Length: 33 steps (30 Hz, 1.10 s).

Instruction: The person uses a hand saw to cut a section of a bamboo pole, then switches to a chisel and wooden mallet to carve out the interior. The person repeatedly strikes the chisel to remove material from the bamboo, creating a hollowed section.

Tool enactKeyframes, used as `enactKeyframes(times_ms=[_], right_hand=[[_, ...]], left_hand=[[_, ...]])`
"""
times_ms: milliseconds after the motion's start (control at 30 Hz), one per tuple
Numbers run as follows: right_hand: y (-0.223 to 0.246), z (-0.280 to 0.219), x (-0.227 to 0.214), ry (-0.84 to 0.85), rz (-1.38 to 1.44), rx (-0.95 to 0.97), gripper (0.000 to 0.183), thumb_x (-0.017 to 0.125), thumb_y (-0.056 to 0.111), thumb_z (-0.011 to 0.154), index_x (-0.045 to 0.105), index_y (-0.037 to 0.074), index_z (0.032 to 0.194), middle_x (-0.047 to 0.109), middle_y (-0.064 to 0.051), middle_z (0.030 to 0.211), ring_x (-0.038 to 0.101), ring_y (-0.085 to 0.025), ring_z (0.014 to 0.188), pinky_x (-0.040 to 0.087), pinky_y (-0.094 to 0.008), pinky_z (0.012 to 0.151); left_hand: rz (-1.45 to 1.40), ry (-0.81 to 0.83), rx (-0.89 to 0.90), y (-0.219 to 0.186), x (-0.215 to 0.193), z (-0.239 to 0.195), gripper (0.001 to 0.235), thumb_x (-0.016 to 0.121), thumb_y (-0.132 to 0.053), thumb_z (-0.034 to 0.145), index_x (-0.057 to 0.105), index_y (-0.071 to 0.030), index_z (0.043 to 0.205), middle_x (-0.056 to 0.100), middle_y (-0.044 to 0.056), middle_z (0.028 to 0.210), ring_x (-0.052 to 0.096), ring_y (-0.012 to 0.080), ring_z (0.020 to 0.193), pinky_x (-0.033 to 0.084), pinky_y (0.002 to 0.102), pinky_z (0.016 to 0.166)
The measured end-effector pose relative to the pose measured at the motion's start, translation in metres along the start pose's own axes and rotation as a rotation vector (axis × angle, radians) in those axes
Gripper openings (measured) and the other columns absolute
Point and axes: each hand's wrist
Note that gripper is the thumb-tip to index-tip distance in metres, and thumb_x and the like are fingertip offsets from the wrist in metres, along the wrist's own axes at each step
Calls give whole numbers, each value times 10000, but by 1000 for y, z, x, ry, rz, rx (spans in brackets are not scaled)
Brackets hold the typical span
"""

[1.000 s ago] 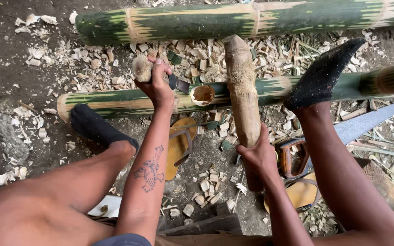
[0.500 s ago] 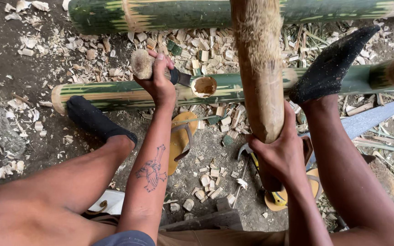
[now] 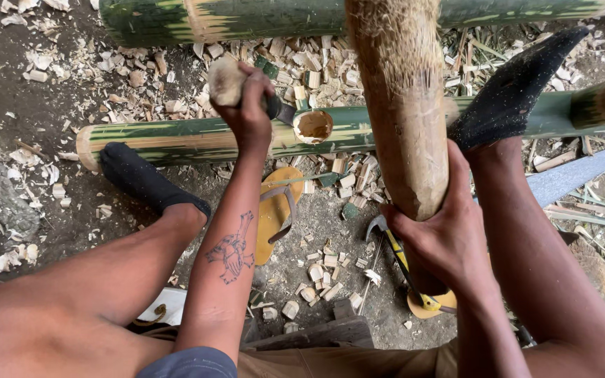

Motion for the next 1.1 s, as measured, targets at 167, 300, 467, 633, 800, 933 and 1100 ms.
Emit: enactKeyframes(times_ms=[167, 300, 467, 633, 800, 933, 1100], right_hand=[[15, 11, -21, 43, -58, -220, 1034, 811, 202, 804, 198, 78, 1627, 660, -283, 1335, 712, -378, 1196, 594, -443, 1002], [42, 31, -31, 127, -271, -386, 1079, 828, 192, 704, 197, 114, 1576, 650, -327, 1239, 699, -446, 1032, 592, -493, 869], [71, 59, -21, 400, -547, -124, 1069, 816, 160, 757, 180, 188, 1616, 725, -255, 1035, 730, -427, 846, 613, -499, 715], [58, 47, -47, 213, -349, -351, 1121, 871, 189, 704, 200, 116, 1598, 696, -257, 1165, 730, -413, 988, 568, -535, 862], [63, 45, -61, 12, -317, -657, 1073, 860, 166, 722, 201, 46, 1561, 521, -315, 1431, 693, -449, 1140, 620, -483, 939], [75, 50, -53, 46, -257, -602, 1048, 861, 160, 753, 205, 6, 1555, 506, -321, 1461, 705, -432, 1133, 632, -459, 922], [68, 52, -48, 91, -233, -601, 1046, 867, 158, 786, 200, 9, 1577, 578, -297, 1408, 698, -425, 1189, 623, -475, 973]], left_hand=[[135, 74, 104, 17, 6, -4, 110, 638, -116, 877, 641, -38, 955, 679, 76, 767, 696, 207, 647, 639, 296, 595], [611, -12, 594, 42, 4, -13, 370, 426, -291, 1017, 570, 47, 1058, 620, 199, 893, 658, 313, 808, 572, 393, 751], [819, 120, 587, 51, 1, -12, 264, 613, -259, 1030, 630, 4, 1026, 697, 121, 885, 712, 276, 842, 570, 448, 835], [414, 252, 321, 34, 13, -15, 218, 597, -184, 951, 650, 13, 1030, 720, 113, 860, 723, 196, 779, 584, 338, 714], [280, 46, 134, 3, 23, 7, 82, 592, -81, 829, 633, -34, 883, 657, 71, 738, 637, 147, 606, 560, 292, 560], [107, 16, 17, -8, 18, 11, 115, 553, -34, 843, 637, -17, 919, 653, 72, 753, 642, 170, 657, 556, 303, 641], [89, 18, 6, -5, 20, 6, 103, 554, -38, 834, 621, -13, 908, 655, 69, 735, 647, 169, 638, 567, 322, 612]])
Point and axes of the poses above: each hand's wrist, its own z-axis towards the middle knuckle, its own x-axis out of the palm, y = z × x
